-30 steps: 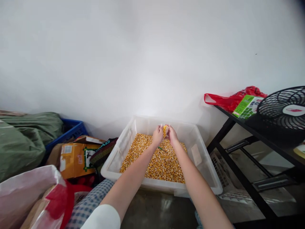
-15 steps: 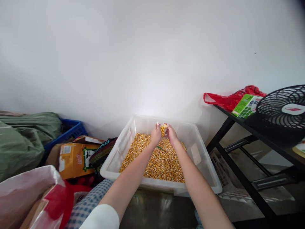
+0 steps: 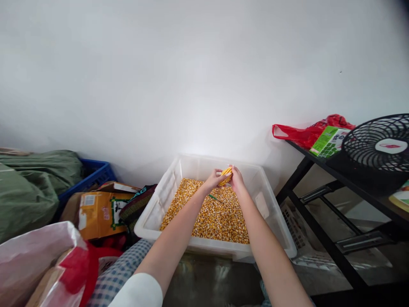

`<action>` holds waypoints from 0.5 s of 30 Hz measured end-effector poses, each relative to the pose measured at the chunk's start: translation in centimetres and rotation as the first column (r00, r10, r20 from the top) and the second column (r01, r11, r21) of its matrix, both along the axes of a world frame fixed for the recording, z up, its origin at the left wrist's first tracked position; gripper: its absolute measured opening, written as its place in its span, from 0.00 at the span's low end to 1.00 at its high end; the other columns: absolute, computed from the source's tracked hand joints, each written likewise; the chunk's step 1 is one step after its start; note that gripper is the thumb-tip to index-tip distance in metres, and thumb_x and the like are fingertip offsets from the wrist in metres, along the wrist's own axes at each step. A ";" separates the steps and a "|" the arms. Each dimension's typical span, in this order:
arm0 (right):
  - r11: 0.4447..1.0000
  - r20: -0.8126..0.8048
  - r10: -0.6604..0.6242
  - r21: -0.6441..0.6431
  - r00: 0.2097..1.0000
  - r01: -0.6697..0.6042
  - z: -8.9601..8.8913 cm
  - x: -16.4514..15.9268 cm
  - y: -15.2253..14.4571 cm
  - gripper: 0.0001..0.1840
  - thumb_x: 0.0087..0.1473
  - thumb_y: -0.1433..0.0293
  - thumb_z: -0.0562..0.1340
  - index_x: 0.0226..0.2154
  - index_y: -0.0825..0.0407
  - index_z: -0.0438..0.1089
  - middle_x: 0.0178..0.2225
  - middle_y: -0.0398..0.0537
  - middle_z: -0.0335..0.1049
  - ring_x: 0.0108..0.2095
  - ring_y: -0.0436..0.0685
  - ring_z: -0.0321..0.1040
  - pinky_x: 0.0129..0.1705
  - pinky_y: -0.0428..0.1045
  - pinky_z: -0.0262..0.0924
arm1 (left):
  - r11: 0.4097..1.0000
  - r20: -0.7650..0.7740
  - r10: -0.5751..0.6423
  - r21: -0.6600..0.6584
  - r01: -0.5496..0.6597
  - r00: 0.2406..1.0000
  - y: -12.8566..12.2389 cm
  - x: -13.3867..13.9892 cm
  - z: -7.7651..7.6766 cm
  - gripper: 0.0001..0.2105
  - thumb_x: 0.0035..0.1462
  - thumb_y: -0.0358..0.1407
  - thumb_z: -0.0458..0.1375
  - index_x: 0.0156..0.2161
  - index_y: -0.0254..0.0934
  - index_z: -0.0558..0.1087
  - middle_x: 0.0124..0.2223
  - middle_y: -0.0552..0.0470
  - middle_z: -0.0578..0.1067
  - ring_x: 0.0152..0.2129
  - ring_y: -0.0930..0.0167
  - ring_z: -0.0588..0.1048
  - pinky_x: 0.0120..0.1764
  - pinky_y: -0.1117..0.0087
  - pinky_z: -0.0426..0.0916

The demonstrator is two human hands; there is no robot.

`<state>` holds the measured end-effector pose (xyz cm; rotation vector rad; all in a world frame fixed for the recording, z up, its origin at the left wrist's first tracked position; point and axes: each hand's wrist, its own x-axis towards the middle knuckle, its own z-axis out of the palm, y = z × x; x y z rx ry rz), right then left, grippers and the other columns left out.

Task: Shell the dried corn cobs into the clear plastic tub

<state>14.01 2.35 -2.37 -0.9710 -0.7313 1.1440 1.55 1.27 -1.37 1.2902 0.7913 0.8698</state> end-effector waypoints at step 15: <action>0.990 0.153 0.139 0.010 0.978 -0.142 0.7 -0.6 -1.1 0.19 0.49 0.59 0.56 0.45 0.45 0.60 0.37 0.43 0.66 0.26 0.49 0.66 0.25 0.46 0.63 | 0.992 0.082 0.122 -0.019 -0.121 0.989 1.0 -0.1 -0.8 0.24 0.51 0.55 0.49 0.40 0.33 0.66 0.29 0.49 0.74 0.15 0.77 0.69 0.16 0.78 0.55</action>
